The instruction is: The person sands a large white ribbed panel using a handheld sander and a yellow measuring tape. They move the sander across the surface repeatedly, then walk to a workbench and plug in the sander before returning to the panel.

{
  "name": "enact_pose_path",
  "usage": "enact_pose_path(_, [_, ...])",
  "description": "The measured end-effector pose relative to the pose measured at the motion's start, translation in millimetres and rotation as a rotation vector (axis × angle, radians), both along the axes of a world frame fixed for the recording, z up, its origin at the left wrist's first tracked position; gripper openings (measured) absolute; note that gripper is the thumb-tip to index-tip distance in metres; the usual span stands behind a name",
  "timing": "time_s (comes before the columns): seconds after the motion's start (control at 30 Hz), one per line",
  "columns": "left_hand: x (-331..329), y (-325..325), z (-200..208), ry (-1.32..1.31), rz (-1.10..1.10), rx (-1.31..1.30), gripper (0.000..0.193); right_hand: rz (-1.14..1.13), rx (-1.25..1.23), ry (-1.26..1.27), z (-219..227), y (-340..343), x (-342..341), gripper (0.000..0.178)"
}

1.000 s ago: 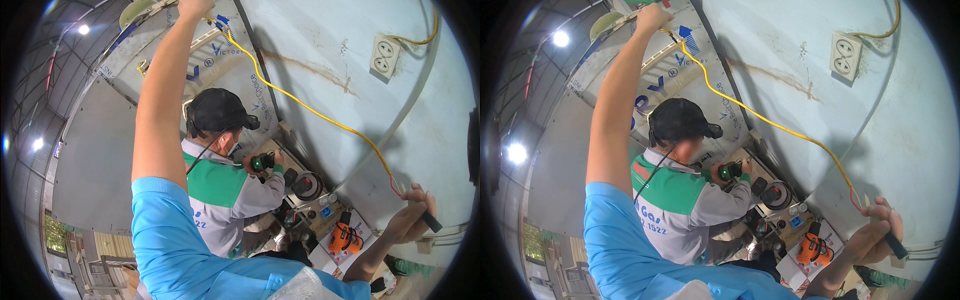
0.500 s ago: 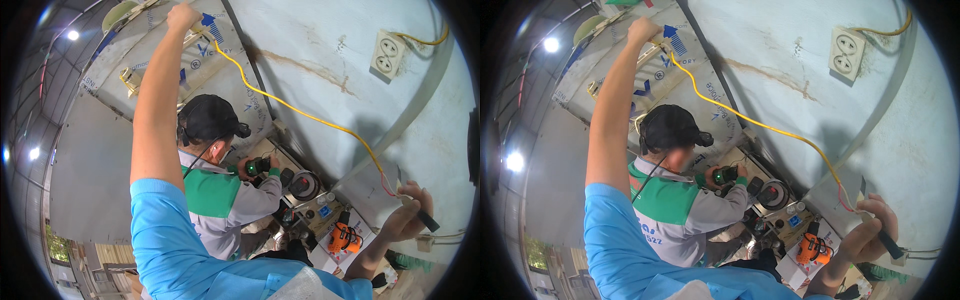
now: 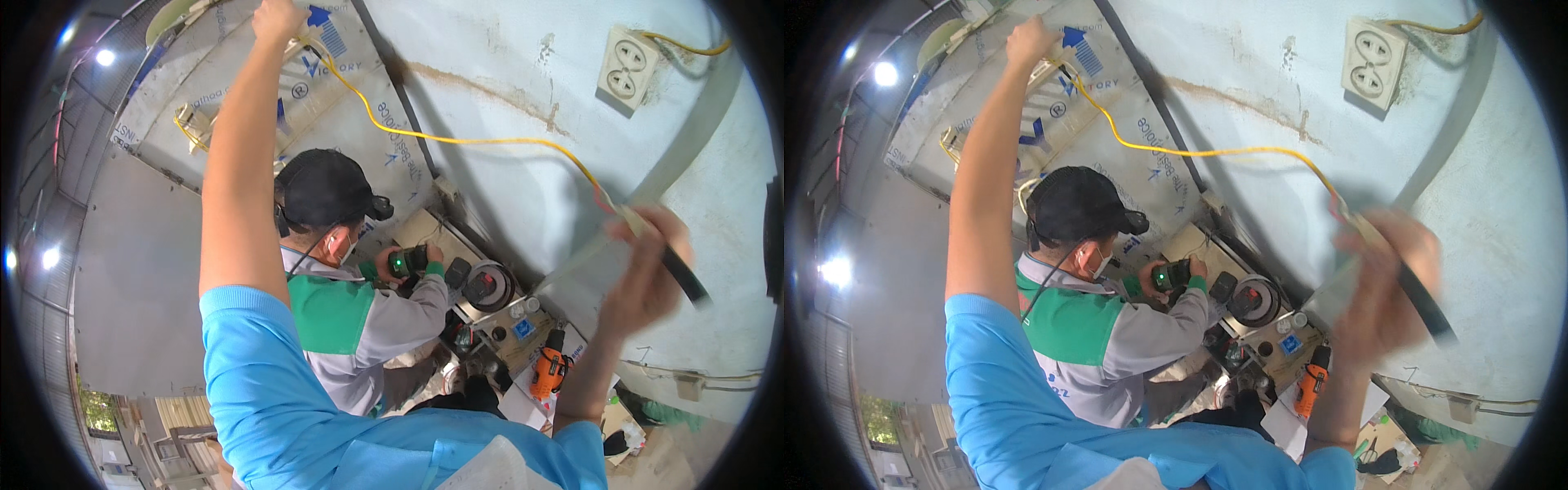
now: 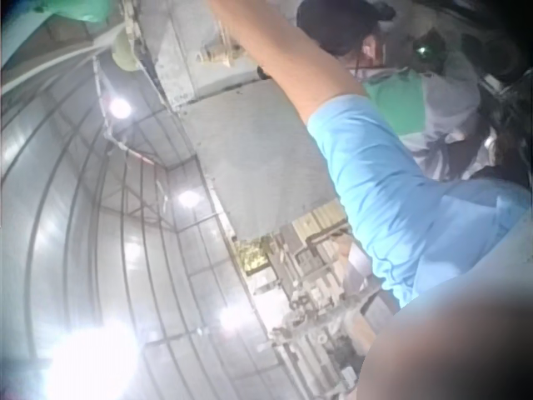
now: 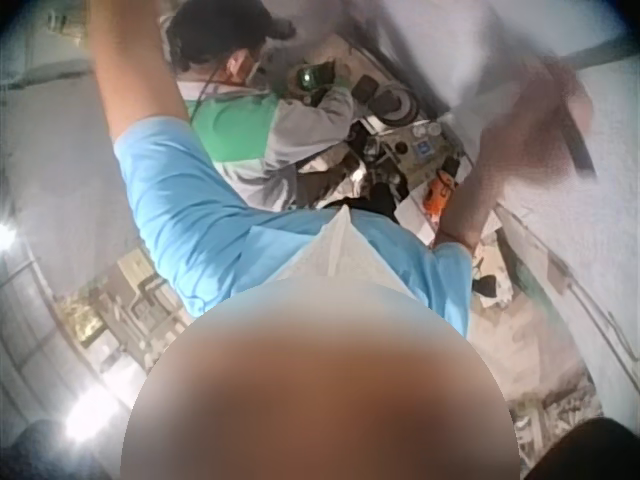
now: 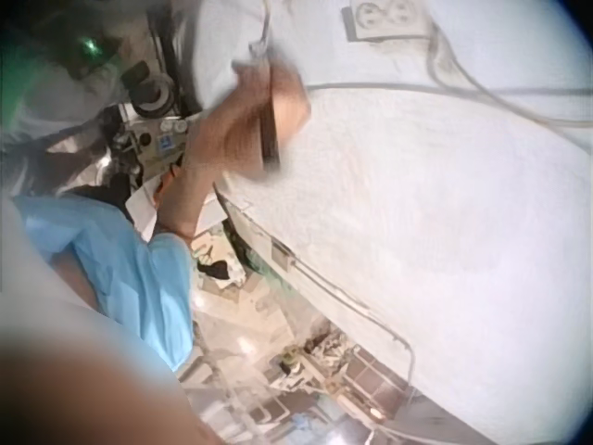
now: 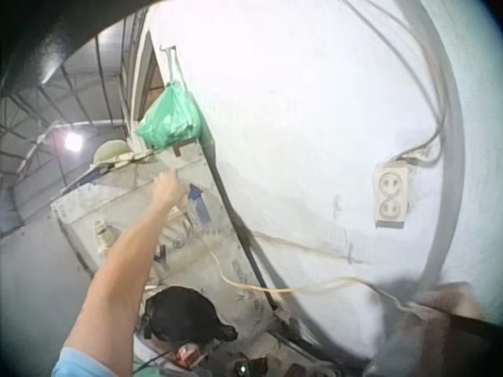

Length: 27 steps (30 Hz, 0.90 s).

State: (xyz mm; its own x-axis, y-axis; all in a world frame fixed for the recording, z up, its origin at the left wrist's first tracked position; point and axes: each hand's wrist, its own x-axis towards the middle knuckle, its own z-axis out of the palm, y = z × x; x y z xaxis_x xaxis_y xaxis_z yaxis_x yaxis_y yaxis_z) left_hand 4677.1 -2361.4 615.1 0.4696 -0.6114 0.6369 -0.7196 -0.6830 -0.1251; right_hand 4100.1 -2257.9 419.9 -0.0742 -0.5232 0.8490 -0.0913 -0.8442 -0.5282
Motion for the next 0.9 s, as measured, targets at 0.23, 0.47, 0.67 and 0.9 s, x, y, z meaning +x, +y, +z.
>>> enact_pose_path(0.23, [4.0,-14.3,-11.7,0.186,-0.045,-0.082,0.056,0.161,0.410,0.105,-158.0,-93.9,141.0,0.021])
enact_pose_path(0.47, [15.4,-35.5,-35.0,0.116,0.003,-0.090,0.055,0.537,1.615,-0.659,-360.7,-179.8,300.8,0.019])
enact_pose_path(0.67, [14.4,-41.0,-40.8,0.050,0.032,-0.054,0.048,0.865,1.895,-0.849,-452.8,-189.6,391.8,0.024])
enact_pose_path(0.9, [7.3,-33.3,-35.6,0.037,0.012,-0.006,0.054,1.088,1.842,-0.825,-448.5,-165.6,395.3,0.038])
